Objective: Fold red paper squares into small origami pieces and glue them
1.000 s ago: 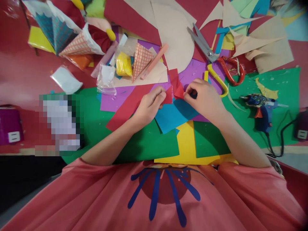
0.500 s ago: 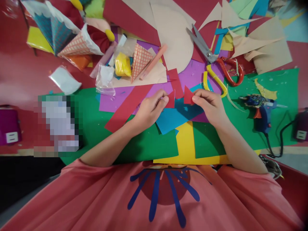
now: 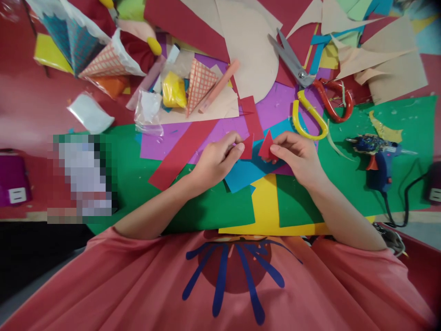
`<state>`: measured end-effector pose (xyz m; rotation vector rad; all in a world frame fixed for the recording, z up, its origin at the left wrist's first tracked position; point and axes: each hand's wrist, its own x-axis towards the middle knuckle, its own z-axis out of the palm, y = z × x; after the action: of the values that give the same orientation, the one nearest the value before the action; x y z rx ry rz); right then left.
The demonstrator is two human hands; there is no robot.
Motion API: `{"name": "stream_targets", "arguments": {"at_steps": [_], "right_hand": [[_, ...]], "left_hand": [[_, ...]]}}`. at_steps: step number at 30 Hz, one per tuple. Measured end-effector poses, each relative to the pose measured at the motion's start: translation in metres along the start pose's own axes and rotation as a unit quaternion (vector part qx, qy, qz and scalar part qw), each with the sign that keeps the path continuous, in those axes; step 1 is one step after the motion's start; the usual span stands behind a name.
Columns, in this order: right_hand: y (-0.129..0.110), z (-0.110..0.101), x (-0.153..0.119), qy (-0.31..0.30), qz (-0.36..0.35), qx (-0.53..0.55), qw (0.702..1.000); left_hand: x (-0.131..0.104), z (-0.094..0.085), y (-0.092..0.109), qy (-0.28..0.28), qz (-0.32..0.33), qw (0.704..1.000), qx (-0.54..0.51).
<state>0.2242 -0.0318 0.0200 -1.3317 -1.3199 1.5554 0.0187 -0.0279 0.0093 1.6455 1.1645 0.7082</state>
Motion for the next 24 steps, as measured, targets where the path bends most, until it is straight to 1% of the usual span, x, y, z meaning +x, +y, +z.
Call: {"name": "stream_targets", "arguments": {"at_steps": [8, 17, 24], "right_hand": [[-0.0001, 0.0069, -0.0022, 0.010, -0.062, -0.055, 0.997], [0.0032, 0.0086, -0.0018, 0.010, -0.068, -0.076, 0.995], [0.0036, 0.0086, -0.0019, 0.006, -0.074, -0.079, 0.994]], "left_hand": [[-0.0016, 0.0032, 0.0030, -0.013, -0.022, 1.000, 0.005], [-0.0038, 0.0057, 0.0034, -0.011, 0.005, 1.000, 0.024], [-0.0044, 0.0054, 0.0030, -0.014, 0.007, 0.999, 0.032]]}}
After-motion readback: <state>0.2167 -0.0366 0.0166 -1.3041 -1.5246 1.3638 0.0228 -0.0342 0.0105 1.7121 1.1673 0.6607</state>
